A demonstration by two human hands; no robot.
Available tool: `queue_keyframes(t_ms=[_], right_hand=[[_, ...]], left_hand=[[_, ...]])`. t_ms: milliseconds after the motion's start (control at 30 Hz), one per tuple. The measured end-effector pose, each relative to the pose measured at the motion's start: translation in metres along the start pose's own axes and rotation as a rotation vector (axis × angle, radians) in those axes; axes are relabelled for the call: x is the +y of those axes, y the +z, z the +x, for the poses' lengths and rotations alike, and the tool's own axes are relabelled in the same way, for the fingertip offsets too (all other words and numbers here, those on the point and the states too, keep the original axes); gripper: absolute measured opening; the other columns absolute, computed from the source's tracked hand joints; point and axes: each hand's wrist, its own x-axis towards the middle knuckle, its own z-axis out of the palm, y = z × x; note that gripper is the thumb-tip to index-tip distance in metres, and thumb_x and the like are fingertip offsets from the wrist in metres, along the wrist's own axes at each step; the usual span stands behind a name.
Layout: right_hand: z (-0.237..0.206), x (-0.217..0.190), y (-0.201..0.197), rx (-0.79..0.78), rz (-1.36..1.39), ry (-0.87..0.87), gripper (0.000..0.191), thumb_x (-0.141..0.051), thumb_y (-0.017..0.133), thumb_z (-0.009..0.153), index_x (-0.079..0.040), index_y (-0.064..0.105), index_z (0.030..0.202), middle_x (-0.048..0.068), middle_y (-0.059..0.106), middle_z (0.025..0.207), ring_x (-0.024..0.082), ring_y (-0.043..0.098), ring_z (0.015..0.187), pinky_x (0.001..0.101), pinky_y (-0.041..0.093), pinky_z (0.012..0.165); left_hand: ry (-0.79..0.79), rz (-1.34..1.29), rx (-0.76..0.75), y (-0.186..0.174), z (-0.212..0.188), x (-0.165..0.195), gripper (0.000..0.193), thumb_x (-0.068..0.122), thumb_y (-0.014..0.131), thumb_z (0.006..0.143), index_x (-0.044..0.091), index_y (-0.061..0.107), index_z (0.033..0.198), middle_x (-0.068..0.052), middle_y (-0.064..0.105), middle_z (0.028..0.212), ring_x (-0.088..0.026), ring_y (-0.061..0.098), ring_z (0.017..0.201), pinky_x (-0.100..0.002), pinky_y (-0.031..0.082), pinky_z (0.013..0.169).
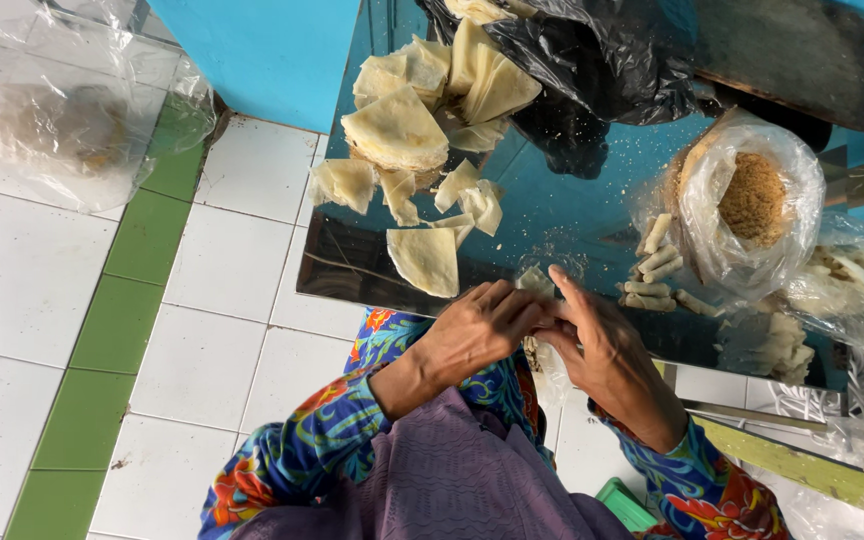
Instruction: The person sits at a work table and folds small triangular pastry wrappers around filling from a plastic-lined container. They then peel thin round sheets off stacked dough discs by hand, smoothing each sheet and stacking the separated skins on a wooden board.
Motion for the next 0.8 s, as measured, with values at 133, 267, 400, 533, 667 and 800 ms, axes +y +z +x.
queue_keyframes(t_ms=[133, 267, 400, 533, 667, 800], right_hand=[[0.015, 0.007, 0.0, 0.001, -0.034, -0.078, 0.068, -0.005, 0.074, 0.088, 0.0, 0.043, 0.148, 0.014, 0.074, 0.101, 0.025, 0.073, 0.094, 0.0367, 0.059, 0.082], [0.046, 0.018, -0.007, -0.215, 0.256, 0.189, 0.069, -0.001, 0.069, 0.089, -0.005, 0.042, 0.152, 0.014, 0.072, 0.098, 0.022, 0.073, 0.088, 0.0357, 0.062, 0.078], [0.04, 0.018, -0.003, -0.182, 0.207, 0.176, 0.066, 0.0, 0.067, 0.09, -0.005, 0.042, 0.151, 0.011, 0.075, 0.104, 0.02, 0.077, 0.092, 0.0323, 0.063, 0.078], [0.01, 0.016, 0.01, 0.088, -0.049, -0.179, 0.062, 0.005, 0.065, 0.091, 0.0, 0.043, 0.148, 0.022, 0.068, 0.116, 0.032, 0.071, 0.103, 0.0359, 0.06, 0.084], [0.006, 0.014, 0.019, 0.148, -0.139, -0.212, 0.06, 0.005, 0.064, 0.094, 0.003, 0.039, 0.149, 0.02, 0.068, 0.106, 0.033, 0.07, 0.1, 0.0383, 0.059, 0.084], [0.03, 0.012, 0.005, -0.008, 0.162, 0.1, 0.056, 0.002, 0.066, 0.095, -0.002, 0.041, 0.145, 0.015, 0.073, 0.101, 0.026, 0.073, 0.09, 0.0368, 0.058, 0.076]], left_hand=[[-0.142, -0.023, -0.081, 0.005, 0.009, -0.002, 0.035, 0.003, 0.07, 0.078, 0.004, 0.067, 0.112, -0.009, 0.063, 0.099, -0.027, 0.062, 0.094, -0.039, 0.053, 0.085], [-0.261, -0.027, 0.024, 0.008, 0.016, -0.001, 0.028, 0.008, 0.071, 0.075, 0.006, 0.066, 0.102, -0.011, 0.063, 0.096, -0.028, 0.062, 0.09, -0.038, 0.053, 0.077], [-0.126, 0.163, -0.022, 0.004, 0.01, 0.009, 0.027, 0.007, 0.07, 0.082, -0.002, 0.065, 0.108, -0.012, 0.062, 0.096, -0.025, 0.063, 0.089, -0.037, 0.055, 0.076], [-0.016, 0.25, 0.034, -0.003, 0.0, 0.01, 0.035, 0.012, 0.069, 0.081, -0.006, 0.065, 0.111, -0.011, 0.063, 0.101, -0.022, 0.062, 0.094, -0.034, 0.055, 0.081], [-0.022, 0.243, -0.031, -0.001, 0.007, 0.001, 0.034, 0.014, 0.071, 0.081, -0.004, 0.068, 0.11, -0.01, 0.061, 0.095, -0.024, 0.06, 0.092, -0.036, 0.052, 0.076], [-0.184, 0.023, -0.049, 0.005, 0.022, -0.013, 0.023, 0.015, 0.074, 0.074, 0.005, 0.066, 0.093, -0.011, 0.062, 0.093, -0.029, 0.061, 0.091, -0.04, 0.053, 0.078]])
